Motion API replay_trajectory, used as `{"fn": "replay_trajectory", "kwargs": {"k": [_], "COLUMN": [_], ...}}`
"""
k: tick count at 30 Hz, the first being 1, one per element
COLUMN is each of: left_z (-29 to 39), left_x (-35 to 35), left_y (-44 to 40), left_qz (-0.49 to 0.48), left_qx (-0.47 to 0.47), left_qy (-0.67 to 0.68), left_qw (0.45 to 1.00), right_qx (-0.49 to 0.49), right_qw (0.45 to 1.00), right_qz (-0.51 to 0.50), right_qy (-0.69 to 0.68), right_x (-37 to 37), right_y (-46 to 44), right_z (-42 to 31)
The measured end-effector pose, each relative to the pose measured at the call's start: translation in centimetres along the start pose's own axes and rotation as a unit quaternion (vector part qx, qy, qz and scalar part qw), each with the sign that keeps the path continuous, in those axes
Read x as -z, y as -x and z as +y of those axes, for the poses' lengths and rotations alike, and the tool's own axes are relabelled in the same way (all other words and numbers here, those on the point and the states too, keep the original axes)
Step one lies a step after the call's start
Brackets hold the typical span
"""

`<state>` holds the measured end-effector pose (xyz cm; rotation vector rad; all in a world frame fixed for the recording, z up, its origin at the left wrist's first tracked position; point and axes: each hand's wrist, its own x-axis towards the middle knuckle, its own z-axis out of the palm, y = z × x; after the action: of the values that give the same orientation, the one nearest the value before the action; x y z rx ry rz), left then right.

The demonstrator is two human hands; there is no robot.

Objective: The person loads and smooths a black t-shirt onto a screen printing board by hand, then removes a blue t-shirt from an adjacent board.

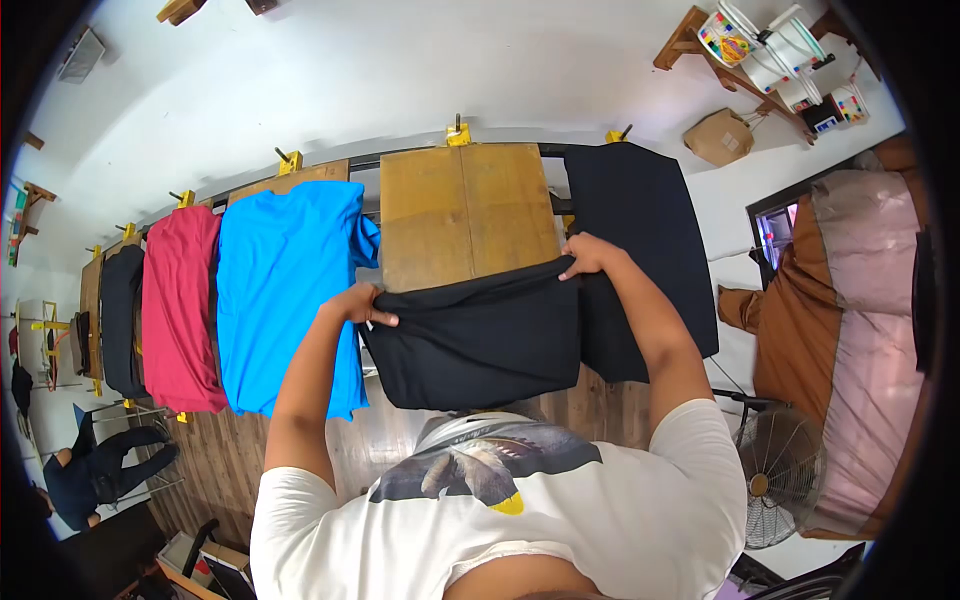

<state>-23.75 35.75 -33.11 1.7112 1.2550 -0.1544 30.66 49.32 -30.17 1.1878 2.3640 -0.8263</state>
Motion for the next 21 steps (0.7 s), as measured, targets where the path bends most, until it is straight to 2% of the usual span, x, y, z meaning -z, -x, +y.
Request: {"fn": "replay_trajectory", "kwargs": {"k": [1, 2, 3, 5, 6, 8, 11, 12, 13, 15, 17, 19, 20, 21], "left_z": [0.0, 0.0, 0.2, 0.8, 0.3, -0.6, -1.8, -1.1, -1.7, -2.5, -2.6, -2.8, -3.9, -3.5], "left_x": [0.9, 2.0, 3.3, 5.4, 6.3, 7.7, 10.1, 11.6, 12.4, 14.2, 15.9, 17.6, 18.3, 18.6], "left_y": [-0.8, -1.6, -2.5, -3.8, -4.9, -6.7, -9.1, -9.0, -9.5, -10.0, -10.6, -11.4, -12.2, -12.5], "left_qz": [-0.002, 0.023, 0.047, 0.047, 0.031, 0.014, 0.071, 0.081, 0.079, 0.093, 0.075, 0.100, 0.080, 0.079], "left_qx": [0.003, 0.020, 0.035, 0.043, 0.046, 0.053, 0.048, 0.067, 0.069, 0.084, 0.100, 0.136, 0.125, 0.126], "left_qy": [0.001, -0.022, -0.044, -0.050, -0.045, -0.037, -0.163, -0.098, -0.097, -0.015, -0.008, 0.124, 0.216, 0.215], "left_qw": [1.000, 0.999, 0.997, 0.997, 0.997, 0.998, 0.983, 0.990, 0.990, 0.992, 0.992, 0.978, 0.965, 0.965], "right_qx": [0.021, -0.017, -0.016, -0.020, 0.012, 0.024, 0.049, 0.045, 0.040, 0.027, 0.049, 0.029, 0.025, 0.021], "right_qw": [1.000, 1.000, 1.000, 0.998, 0.999, 0.999, 0.998, 0.998, 0.998, 0.999, 0.999, 0.999, 1.000, 1.000], "right_qz": [0.010, -0.007, -0.007, -0.054, -0.020, -0.016, 0.009, -0.004, -0.017, -0.034, 0.002, 0.007, 0.008, 0.009], "right_qy": [-0.004, 0.000, -0.001, 0.040, 0.033, 0.018, 0.029, 0.040, 0.050, 0.008, 0.006, 0.013, 0.009, 0.005], "right_x": [1.1, 2.4, 3.4, 5.0, 5.5, 7.2, 9.3, 10.5, 11.7, 13.4, 14.6, 15.9, 16.4, 16.7], "right_y": [-1.0, -2.1, -3.4, -5.7, -6.7, -8.6, -12.0, -12.7, -13.1, -14.3, -16.1, -17.2, -17.7, -18.2], "right_z": [0.2, 0.5, 0.7, 1.8, 2.4, 4.0, 5.9, 6.1, 5.9, 5.9, 6.4, 6.6, 6.7, 6.9]}}
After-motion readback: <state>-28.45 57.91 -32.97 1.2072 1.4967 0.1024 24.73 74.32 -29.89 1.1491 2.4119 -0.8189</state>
